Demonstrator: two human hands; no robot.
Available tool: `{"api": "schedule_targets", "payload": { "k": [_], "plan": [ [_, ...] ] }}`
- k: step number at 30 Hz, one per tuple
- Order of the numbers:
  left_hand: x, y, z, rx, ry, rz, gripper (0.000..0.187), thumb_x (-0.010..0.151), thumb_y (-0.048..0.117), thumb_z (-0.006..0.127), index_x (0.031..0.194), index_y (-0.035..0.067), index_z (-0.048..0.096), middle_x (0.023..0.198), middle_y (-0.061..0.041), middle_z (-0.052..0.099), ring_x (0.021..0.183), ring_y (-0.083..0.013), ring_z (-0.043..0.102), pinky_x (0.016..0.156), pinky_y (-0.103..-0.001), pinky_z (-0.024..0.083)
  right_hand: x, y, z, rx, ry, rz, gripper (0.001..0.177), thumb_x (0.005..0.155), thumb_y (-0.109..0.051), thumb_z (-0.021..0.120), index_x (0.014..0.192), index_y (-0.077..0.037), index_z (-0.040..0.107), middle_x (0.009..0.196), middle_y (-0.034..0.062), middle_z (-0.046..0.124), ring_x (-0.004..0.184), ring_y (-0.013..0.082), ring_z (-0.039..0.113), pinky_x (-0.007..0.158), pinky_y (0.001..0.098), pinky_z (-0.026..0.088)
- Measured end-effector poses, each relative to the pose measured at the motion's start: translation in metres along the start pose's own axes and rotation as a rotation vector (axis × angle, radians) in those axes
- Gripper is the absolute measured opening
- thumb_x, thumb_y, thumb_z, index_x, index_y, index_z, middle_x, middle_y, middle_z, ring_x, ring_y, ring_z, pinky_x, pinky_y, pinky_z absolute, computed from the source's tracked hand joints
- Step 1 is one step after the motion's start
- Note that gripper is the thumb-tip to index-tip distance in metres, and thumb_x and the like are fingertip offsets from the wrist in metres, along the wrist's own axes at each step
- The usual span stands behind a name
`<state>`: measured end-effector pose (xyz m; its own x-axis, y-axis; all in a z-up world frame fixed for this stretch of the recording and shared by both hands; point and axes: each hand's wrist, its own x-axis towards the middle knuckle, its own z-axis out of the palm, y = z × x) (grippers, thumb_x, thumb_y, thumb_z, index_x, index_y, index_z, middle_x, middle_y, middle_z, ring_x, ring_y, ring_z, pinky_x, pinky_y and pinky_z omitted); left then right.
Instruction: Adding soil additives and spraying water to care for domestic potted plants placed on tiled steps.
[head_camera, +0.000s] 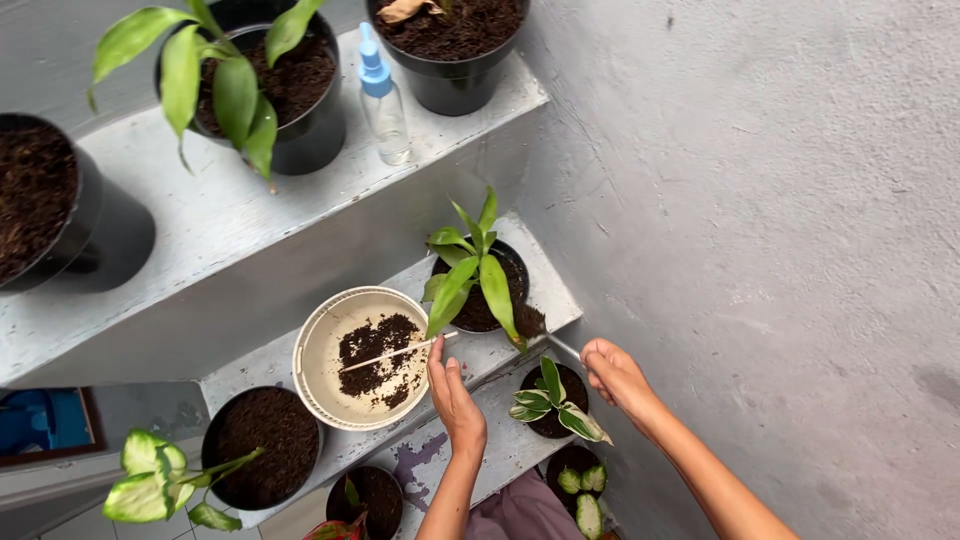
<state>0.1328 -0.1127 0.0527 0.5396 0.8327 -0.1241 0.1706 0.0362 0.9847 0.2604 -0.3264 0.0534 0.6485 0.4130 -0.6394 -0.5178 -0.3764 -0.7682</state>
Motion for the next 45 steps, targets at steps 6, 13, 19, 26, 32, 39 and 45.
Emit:
{"api": "schedule_targets", "payload": {
  "k": [6, 13, 19, 26, 32, 39, 45],
  "plan": [
    [0.003, 0.003, 0.007, 0.016, -0.017, -0.001, 0.05, 0.102, 0.026, 0.037, 0.143, 0.002, 0.053, 0.147, -0.015, 0.055, 0.135, -0.0266, 0.052, 0.109, -0.037, 0.039, 0.05, -0.016, 0.006, -0.079, 0.133, -0.132, 0.017, 0.098, -0.027, 0.053, 0.091, -0.012, 0.057, 0.065, -0.0055, 0.05, 0.052, 0.0045, 0.04, 0.046, 0.0262, 0.031],
    [0.008, -0.018, 0.011, -0.057, -0.019, 0.009, 0.045, 0.103, 0.02, 0.038, 0.14, -0.001, 0.053, 0.142, -0.018, 0.059, 0.135, -0.0267, 0.055, 0.113, -0.038, 0.038, 0.075, -0.055, 0.048, -0.762, 0.397, -0.264, 0.021, 0.103, -0.035, 0.051, 0.108, -0.016, 0.056, 0.075, 0.0178, 0.069, 0.068, 0.0357, 0.065, 0.067, 0.0493, 0.049],
    [0.007, -0.017, 0.016, -0.029, 0.023, 0.001, 0.041, 0.102, 0.017, 0.039, 0.137, 0.0, 0.054, 0.139, -0.016, 0.06, 0.133, -0.0262, 0.056, 0.11, -0.037, 0.041, 0.07, -0.055, 0.049, -1.013, 0.466, -0.67, 0.019, 0.104, -0.028, 0.048, 0.103, -0.009, 0.045, 0.085, 0.018, 0.069, 0.067, 0.0441, 0.065, 0.06, 0.0552, 0.052],
    [0.011, -0.022, 0.02, -0.002, 0.109, 0.017, 0.031, 0.103, 0.016, 0.045, 0.124, 0.001, 0.061, 0.122, -0.011, 0.066, 0.111, -0.0186, 0.059, 0.099, -0.032, 0.044, 0.076, -0.035, 0.044, -1.058, 0.432, -0.707, 0.02, 0.102, -0.028, 0.051, 0.101, -0.009, 0.047, 0.083, 0.0162, 0.069, 0.066, 0.0422, 0.066, 0.057, 0.0536, 0.052],
    [0.014, -0.025, 0.016, -0.019, 0.121, 0.04, 0.03, 0.104, 0.018, 0.046, 0.123, 0.001, 0.062, 0.118, -0.009, 0.066, 0.109, -0.0171, 0.059, 0.099, -0.03, 0.044, 0.072, -0.051, 0.052, -1.056, 0.498, -0.764, 0.019, 0.102, -0.027, 0.054, 0.099, -0.009, 0.048, 0.079, 0.0153, 0.068, 0.062, 0.0406, 0.067, 0.054, 0.052, 0.053],
    [0.012, -0.022, 0.016, -0.06, 0.14, 0.024, 0.027, 0.104, 0.015, 0.047, 0.121, 0.001, 0.063, 0.118, -0.007, 0.067, 0.111, -0.0155, 0.061, 0.1, -0.03, 0.045, 0.066, -0.05, 0.037, -1.107, 0.36, -0.568, 0.021, 0.109, -0.028, 0.049, 0.103, -0.008, 0.048, 0.071, 0.0133, 0.065, 0.051, 0.0327, 0.061, 0.049, 0.0473, 0.05],
    [0.021, -0.027, -0.003, -0.143, 0.195, 0.063, 0.026, 0.107, 0.014, 0.046, 0.12, -0.001, 0.062, 0.118, -0.009, 0.066, 0.113, -0.0159, 0.062, 0.104, -0.03, 0.045, 0.064, -0.051, -0.012, -0.427, 0.265, -0.332, 0.025, 0.095, -0.034, 0.058, 0.091, -0.01, 0.065, 0.061, 0.0007, 0.063, 0.054, 0.0084, 0.056, 0.049, 0.0267, 0.043]
  ]
}}
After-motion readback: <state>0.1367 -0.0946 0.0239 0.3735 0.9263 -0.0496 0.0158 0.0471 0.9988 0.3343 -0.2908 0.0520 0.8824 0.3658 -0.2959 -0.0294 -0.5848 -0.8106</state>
